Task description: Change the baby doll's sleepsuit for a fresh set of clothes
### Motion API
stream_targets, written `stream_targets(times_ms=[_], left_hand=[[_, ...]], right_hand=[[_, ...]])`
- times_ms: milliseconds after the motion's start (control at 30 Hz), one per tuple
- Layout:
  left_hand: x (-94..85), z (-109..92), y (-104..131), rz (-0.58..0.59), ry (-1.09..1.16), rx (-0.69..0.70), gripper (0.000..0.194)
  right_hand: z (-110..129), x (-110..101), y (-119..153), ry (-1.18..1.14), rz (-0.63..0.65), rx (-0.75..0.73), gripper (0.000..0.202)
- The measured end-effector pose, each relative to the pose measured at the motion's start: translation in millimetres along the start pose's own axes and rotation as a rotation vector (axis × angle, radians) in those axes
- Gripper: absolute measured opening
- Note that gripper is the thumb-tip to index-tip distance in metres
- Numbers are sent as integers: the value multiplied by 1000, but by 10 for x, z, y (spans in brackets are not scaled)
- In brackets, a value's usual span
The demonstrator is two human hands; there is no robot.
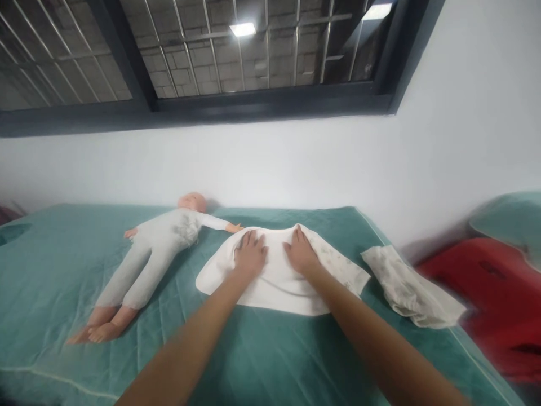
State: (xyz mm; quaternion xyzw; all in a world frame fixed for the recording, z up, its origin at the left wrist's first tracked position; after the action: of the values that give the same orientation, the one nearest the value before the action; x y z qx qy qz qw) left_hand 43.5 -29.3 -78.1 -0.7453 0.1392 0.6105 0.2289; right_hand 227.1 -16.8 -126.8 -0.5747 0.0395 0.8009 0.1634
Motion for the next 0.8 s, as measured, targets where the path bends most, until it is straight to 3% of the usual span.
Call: stream_targets(times_ms=[167,333,500,633,800], left_hand=[[115,37,-232,-23,-20,4,51],[170,28,-255,-53,-57,17,52],[120,-41,-250,-6,-63,3,52],[75,-189,-68,-17,-113,7,52],[62,-334,447,-86,-99,84,51]], right_hand=[[-19,36,-146,-1,33,21,76],[7,45,-147,23,115,34,78],[99,-49,-34,80,167,78,73],[107,-105,276,138,83,23,71],[31,-212,885,174,-12,-140,68]])
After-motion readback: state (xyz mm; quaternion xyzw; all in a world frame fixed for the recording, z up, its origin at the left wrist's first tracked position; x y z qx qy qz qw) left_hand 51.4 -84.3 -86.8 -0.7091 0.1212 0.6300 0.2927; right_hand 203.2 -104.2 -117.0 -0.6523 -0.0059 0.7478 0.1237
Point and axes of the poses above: each hand's wrist, its own y-axis away from the middle knuckle, its own x-axis out of the palm, z = x × y, the point moved 1 cm from there along -y, towards the middle knuckle, and after that the axes turned 15 degrees about x, right-handed, at the moved point
